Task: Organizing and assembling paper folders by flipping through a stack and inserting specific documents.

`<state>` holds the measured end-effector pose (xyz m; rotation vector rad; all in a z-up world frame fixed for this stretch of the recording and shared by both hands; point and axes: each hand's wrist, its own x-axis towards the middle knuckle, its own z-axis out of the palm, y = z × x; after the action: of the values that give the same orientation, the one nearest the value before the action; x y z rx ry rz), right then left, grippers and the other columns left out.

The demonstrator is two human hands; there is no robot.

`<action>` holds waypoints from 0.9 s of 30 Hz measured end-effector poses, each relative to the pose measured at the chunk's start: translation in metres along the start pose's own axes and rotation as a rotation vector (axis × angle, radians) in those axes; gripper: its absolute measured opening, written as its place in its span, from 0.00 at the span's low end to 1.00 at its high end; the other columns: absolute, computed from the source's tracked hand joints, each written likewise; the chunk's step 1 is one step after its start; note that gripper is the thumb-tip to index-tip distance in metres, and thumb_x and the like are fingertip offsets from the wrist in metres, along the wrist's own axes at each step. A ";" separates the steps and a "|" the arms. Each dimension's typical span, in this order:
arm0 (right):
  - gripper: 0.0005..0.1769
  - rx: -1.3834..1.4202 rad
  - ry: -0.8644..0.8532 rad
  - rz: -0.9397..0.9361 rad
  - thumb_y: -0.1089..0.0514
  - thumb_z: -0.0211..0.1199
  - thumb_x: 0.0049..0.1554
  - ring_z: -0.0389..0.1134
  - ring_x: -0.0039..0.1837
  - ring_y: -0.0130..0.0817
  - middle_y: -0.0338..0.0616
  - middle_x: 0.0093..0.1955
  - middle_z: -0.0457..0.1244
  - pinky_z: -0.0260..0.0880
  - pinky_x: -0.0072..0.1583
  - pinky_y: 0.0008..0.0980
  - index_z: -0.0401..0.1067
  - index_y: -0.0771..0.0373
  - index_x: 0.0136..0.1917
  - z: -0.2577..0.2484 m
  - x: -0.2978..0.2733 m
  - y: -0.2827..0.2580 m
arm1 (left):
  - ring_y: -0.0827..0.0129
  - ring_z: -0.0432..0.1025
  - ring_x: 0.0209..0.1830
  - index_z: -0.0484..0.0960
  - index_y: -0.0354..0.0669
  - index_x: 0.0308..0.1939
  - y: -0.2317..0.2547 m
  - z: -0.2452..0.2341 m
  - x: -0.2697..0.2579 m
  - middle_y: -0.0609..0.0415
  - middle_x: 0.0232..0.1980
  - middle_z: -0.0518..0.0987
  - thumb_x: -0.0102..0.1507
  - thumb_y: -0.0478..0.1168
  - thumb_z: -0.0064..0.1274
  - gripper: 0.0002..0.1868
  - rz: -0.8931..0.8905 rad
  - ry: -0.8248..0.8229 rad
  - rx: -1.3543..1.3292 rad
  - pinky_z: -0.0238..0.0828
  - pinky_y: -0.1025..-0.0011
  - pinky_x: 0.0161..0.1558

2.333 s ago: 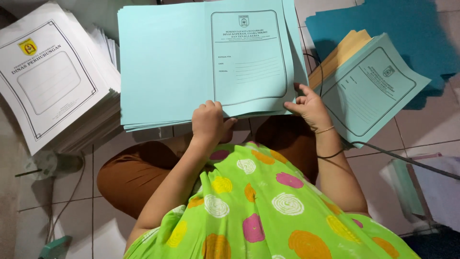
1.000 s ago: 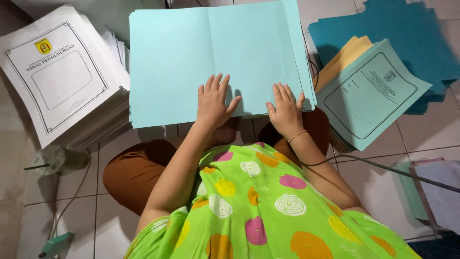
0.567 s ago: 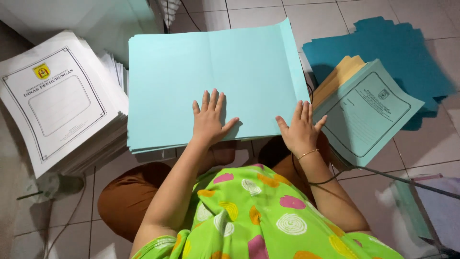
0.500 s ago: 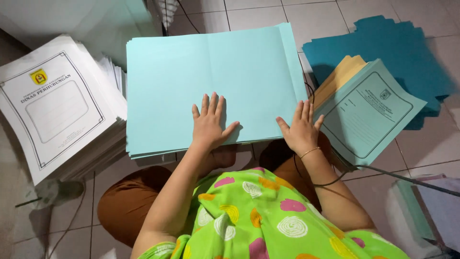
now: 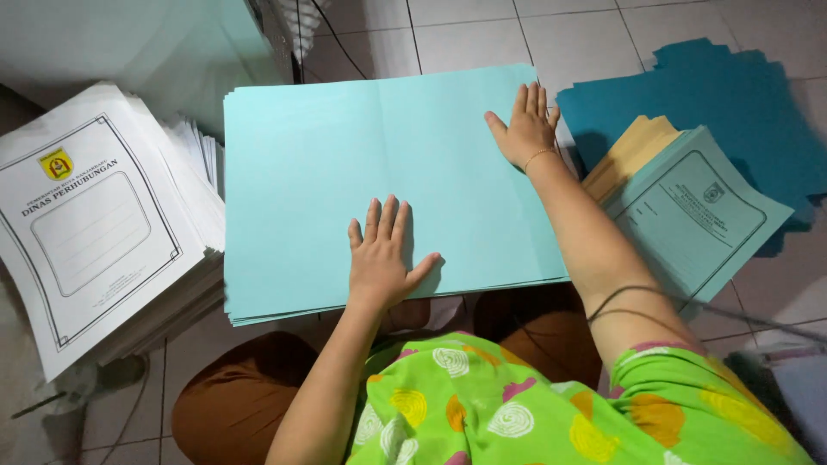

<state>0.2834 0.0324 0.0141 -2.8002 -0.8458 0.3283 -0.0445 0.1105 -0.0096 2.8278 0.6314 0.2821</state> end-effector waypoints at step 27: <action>0.49 0.005 0.091 -0.209 0.30 0.38 0.67 0.31 0.86 0.55 0.65 0.86 0.35 0.25 0.79 0.61 0.40 0.71 0.83 0.015 -0.111 0.020 | 0.55 0.40 0.85 0.51 0.46 0.81 0.003 -0.006 0.002 0.46 0.84 0.49 0.70 0.66 0.29 0.42 -0.110 -0.110 -0.139 0.27 0.45 0.76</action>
<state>0.1999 -0.0441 0.0119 -2.6673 -1.1016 0.1686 -0.0434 0.1097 -0.0024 2.6441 0.7110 0.1433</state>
